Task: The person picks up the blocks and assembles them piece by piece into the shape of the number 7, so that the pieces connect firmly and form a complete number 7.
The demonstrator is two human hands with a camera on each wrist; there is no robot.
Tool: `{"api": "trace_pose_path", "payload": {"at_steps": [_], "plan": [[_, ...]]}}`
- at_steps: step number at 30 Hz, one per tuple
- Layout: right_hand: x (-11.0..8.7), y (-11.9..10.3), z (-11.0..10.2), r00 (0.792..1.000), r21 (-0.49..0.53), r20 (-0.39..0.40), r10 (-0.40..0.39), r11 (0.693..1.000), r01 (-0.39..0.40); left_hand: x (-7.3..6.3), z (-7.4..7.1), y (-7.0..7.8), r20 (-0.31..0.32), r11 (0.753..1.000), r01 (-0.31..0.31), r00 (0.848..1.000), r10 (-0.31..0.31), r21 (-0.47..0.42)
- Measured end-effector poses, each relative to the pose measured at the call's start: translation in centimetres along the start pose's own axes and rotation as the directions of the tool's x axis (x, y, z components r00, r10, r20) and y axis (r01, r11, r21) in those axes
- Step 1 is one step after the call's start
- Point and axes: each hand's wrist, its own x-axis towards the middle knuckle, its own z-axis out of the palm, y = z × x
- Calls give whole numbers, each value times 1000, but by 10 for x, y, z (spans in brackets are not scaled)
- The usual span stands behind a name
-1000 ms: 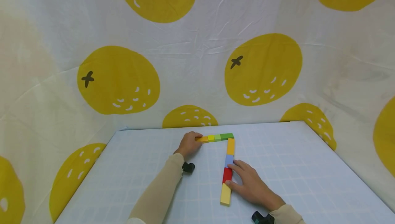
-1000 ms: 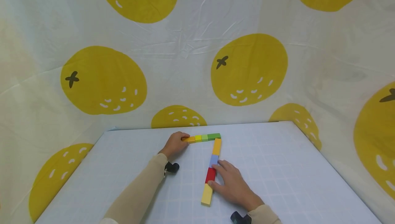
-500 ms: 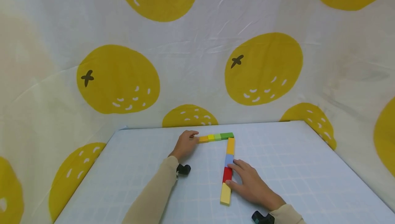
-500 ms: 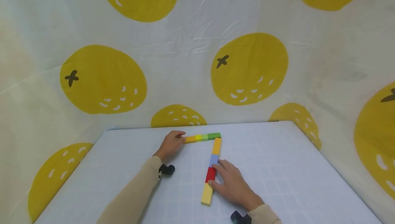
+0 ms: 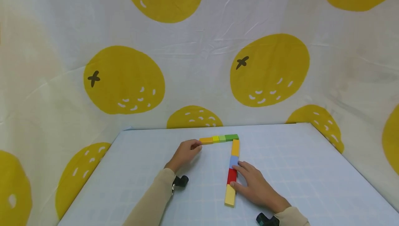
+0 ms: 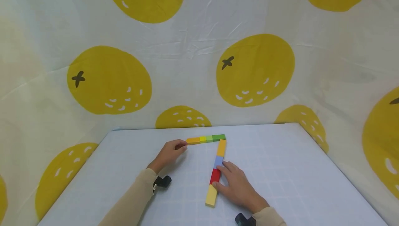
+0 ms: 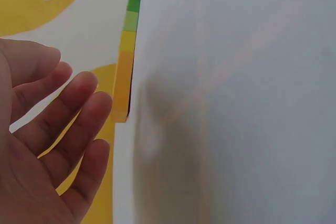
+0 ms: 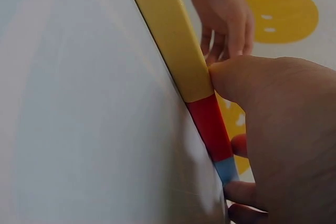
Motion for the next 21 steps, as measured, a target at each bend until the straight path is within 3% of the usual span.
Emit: {"api": "trace_pose_path", "payload": {"at_steps": [7,14,21], "plan": [[2,2,2,1000,3,4,8,1000,-8,-20,-8,-6,39,998,-24,999,22,65],[3,1,0,1000,14,-5,2,1000,-2,-41,-16,-15,35,1000,-11,999,11,-1],[6,2,-12,993,69,-33,111,992,-109,-52,-20,-19,12,999,22,1000,-22,25]]}}
